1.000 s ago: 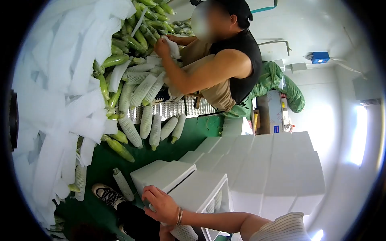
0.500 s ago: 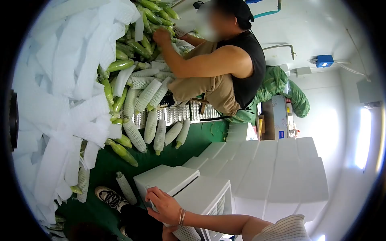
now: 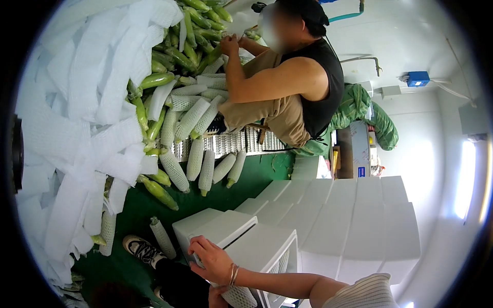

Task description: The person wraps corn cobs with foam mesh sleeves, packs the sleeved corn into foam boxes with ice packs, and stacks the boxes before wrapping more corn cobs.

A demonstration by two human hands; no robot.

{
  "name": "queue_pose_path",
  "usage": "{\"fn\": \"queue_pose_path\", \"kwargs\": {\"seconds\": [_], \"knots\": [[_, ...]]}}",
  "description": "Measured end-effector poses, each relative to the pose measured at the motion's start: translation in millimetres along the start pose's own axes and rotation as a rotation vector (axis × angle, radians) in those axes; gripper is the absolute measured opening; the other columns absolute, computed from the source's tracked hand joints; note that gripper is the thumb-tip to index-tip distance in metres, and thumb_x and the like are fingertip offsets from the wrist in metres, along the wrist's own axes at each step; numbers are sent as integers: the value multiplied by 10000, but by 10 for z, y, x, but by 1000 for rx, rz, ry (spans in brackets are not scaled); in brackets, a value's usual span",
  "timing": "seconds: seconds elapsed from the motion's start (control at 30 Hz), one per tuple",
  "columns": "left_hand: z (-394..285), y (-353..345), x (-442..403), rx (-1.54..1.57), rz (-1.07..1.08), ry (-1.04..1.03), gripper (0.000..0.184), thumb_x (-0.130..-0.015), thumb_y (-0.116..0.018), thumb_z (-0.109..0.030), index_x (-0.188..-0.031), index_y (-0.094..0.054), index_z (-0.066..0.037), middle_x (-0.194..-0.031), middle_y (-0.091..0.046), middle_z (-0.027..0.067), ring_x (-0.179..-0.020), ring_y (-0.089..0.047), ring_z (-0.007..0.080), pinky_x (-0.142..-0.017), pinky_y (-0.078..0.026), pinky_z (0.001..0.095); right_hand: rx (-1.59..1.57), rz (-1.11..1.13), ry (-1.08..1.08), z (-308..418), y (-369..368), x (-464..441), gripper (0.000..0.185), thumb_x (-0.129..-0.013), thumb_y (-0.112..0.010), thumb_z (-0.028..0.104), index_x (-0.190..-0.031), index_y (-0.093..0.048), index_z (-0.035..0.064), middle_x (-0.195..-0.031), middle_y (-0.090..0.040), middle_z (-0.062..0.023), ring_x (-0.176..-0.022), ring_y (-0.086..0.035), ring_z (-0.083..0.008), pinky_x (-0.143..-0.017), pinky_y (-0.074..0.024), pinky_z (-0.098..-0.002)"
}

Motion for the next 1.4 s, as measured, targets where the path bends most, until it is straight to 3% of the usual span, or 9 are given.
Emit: {"fn": "queue_pose_path", "kwargs": {"seconds": [0.27,0.4,0.53,1.03,1.4], "knots": [[-117,-140,105,14,1,-17,880,-550,-641,-38,-1343,-263,-9,-1192,-479,135,-1079,-519,290,-919,-431,414,0,34,-55,-48,-53,-29,252,-739,-646,132,-930,-488,88,-1057,-448,-90,-905,-531,-265,-742,-475,-333],[166,335,-99,22,34,-42,884,-561,-633,-34,-1354,-243,-7,-1203,-468,141,-1093,-511,303,-933,-424,429,-11,58,-56,-26,-75,-53,270,-738,-631,122,-939,-457,72,-1060,-450,-119,-923,-535,-311,-775,-466,-349],[175,356,-73,55,-39,0,877,-562,-624,-27,-1353,-246,-8,-1198,-468,144,-1089,-513,309,-921,-432,435,-8,60,-64,-48,-112,-56,264,-737,-631,119,-933,-459,72,-1052,-452,-116,-919,-537,-309,-774,-468,-352],[142,275,-134,43,23,-72,834,-566,-617,-32,-1323,-271,12,-1166,-481,156,-1058,-527,319,-896,-449,436,-21,60,-72,-97,-110,-91,257,-734,-627,114,-923,-459,68,-1046,-451,-114,-911,-534,-310,-764,-467,-359],[84,262,-74,53,-69,-22,854,-548,-599,-36,-1333,-265,-7,-1155,-478,145,-1052,-523,317,-875,-464,433,-50,58,-65,-183,-147,-124,232,-728,-644,111,-906,-505,61,-1060,-463,-100,-889,-540,-273,-756,-472,-327]]}}
Point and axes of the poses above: each hand's wrist, its own x-axis away from the middle knuckle, its own y-axis out of the back of the hand, z = x × y, the point moved 8 cm from there along -x, towards the middle knuckle
